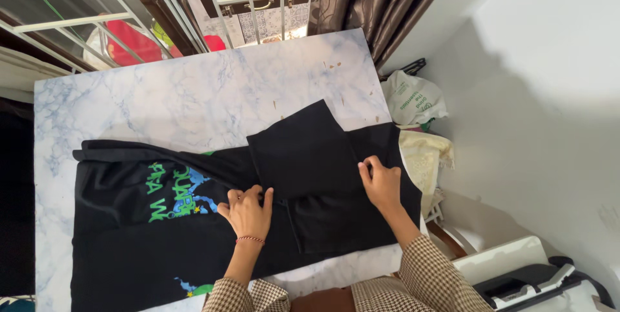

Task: The person folds a black t-shirt on a marble-topped table by hand and places the folded garment into an open suitcase on the floor.

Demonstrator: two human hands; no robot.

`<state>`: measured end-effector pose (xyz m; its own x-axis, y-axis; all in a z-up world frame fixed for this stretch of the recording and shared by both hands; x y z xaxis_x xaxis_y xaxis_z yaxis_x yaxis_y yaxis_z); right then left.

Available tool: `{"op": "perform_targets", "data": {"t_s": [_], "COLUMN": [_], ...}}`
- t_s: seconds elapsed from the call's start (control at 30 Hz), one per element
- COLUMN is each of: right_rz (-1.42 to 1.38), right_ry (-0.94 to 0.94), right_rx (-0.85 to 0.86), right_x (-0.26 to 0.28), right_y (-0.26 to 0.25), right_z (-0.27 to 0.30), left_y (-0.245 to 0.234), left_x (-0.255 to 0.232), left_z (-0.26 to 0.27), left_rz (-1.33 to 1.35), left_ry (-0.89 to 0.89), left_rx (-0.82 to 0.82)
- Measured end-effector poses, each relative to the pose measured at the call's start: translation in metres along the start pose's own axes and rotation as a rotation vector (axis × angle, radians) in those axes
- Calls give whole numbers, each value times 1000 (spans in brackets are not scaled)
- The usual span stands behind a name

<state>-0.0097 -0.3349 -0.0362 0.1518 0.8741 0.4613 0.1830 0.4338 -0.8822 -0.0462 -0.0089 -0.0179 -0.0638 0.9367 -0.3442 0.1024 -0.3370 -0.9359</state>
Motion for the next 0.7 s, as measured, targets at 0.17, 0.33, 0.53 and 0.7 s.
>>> {"op": "perform_targets", "data": {"t_s": [0.17,0.33,0.53,0.7], "right_rz": [242,117,70,144], "right_ry": [-111,-135,-125,-114], "right_rx": [-56,-109,-170,-82], "right_x": [-3,9,6,-6], "right_y": [12,-5,-38,-18], "right_z": [10,7,26,47], "left_y": [14,6,-16,8], "left_x": [-1,-11,-12,-6], "left_z": [4,1,28,44], "left_rz": [-128,44,104,29], "left_ry": [94,88,94,57], "left_rx": [-50,-92,-129,24]}}
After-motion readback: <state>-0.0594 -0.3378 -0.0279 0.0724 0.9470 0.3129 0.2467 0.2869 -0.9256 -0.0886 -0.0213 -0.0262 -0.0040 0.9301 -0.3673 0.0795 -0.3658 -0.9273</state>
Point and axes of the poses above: each hand's wrist, its own z-axis away from the middle knuckle, its own y-axis out of the palm, x = y × z, the point moved 2 cm from there along -z, towards the middle knuckle, and after that the axes turned 8 degrees about y, right-handed, at the moved point
